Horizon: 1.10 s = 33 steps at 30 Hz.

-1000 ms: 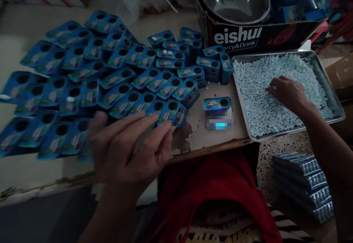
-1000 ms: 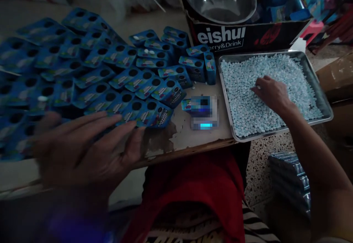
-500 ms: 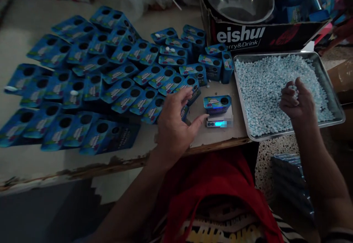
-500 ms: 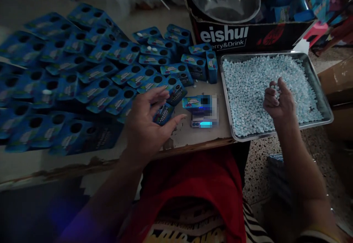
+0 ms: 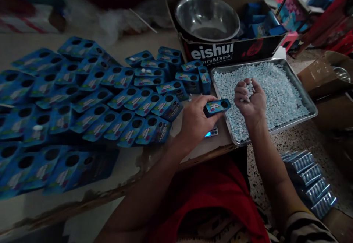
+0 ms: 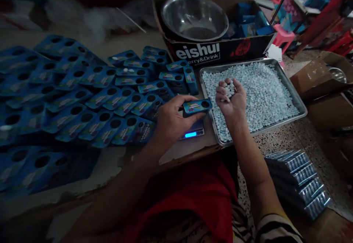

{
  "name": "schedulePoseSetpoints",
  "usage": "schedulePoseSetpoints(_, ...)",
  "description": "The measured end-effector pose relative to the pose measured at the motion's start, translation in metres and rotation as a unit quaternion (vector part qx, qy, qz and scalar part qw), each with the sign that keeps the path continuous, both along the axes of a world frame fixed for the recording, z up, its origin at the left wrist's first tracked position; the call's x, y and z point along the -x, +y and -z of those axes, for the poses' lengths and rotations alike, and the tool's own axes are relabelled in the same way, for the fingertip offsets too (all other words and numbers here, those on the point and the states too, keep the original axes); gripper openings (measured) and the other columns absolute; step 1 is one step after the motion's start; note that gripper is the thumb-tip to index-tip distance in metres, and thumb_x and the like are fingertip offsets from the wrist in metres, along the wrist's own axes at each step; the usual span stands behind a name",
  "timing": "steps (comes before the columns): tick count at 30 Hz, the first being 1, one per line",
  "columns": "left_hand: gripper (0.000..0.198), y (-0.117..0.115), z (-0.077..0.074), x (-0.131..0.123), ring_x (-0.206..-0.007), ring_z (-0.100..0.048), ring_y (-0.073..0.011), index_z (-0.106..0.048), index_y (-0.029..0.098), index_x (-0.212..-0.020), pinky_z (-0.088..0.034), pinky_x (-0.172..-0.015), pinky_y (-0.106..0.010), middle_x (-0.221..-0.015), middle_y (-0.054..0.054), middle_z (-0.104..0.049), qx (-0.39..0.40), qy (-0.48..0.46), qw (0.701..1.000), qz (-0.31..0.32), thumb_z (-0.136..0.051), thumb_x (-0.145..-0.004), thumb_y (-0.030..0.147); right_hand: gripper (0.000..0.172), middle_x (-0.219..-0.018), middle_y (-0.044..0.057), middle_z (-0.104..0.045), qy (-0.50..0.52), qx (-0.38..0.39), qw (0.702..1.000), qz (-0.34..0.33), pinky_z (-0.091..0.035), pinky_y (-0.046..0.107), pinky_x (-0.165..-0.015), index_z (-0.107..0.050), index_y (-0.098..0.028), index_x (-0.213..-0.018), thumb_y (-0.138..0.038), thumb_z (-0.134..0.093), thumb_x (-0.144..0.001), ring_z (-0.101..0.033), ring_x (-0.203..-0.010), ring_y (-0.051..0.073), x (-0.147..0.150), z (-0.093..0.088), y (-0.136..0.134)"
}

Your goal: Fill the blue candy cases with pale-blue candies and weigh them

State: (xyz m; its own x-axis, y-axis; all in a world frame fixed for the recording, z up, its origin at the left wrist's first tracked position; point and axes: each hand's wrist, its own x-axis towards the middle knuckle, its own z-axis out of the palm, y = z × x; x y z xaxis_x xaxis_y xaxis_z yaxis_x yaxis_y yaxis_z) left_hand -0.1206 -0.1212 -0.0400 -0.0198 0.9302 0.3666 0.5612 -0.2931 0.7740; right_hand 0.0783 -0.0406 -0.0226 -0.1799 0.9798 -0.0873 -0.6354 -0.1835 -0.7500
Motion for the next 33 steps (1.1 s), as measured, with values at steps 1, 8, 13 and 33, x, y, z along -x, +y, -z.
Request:
schedulePoseSetpoints(1,0.039,0.004,-0.005,-0.007,-0.108,-0.080,-0.0275,-0.080,0.022,-0.115,-0.063,-0.102,-0.040,-0.115,-0.006,-0.084,-0.001,0.007,1.000,0.005,-0.096,-0.079,0.020,0.034,-0.074,-0.004,-0.062,0.002,-0.005,1.000,0.014,-0.034,0.020,-0.047,-0.056,-0.025,-0.080,-0.045,-0.081,-0.092,-0.042,-0.059,0.010,0.004,-0.007,-0.001)
schedulePoseSetpoints(8,0.038,0.018,-0.010,-0.039,-0.108,-0.079,-0.0283,-0.080,0.023,-0.113,-0.064,-0.101,-0.041,-0.114,-0.006,-0.084,0.005,0.019,1.000,0.021,-0.095,-0.078,0.020,0.049,-0.065,-0.006,-0.048,-0.030,-0.036,0.993,0.109,-0.043,0.024,-0.053,-0.056,-0.026,-0.077,-0.064,-0.080,-0.094,-0.047,-0.059,0.010,0.017,-0.030,-0.009)
schedulePoseSetpoints(13,0.041,0.023,-0.006,-0.050,-0.111,-0.079,-0.0289,-0.078,0.022,-0.115,-0.063,-0.103,-0.043,-0.117,-0.007,-0.083,0.007,0.016,0.999,0.032,-0.095,-0.078,0.021,0.052,-0.066,-0.005,-0.048,-0.085,-0.052,0.985,0.141,-0.045,0.028,-0.055,-0.054,-0.027,-0.076,-0.068,-0.079,-0.095,-0.048,-0.060,0.012,0.010,-0.026,-0.009)
schedulePoseSetpoints(33,0.044,0.028,0.015,-0.042,-0.100,-0.080,-0.0232,-0.078,0.021,-0.115,-0.065,-0.090,-0.034,-0.114,-0.005,-0.082,0.048,-0.161,0.985,0.027,-0.096,-0.075,0.014,0.032,-0.073,-0.003,-0.056,-0.078,0.025,0.987,0.137,-0.058,0.027,-0.066,-0.059,-0.027,-0.082,-0.042,-0.084,-0.096,-0.060,-0.071,0.014,-0.071,0.004,0.019)
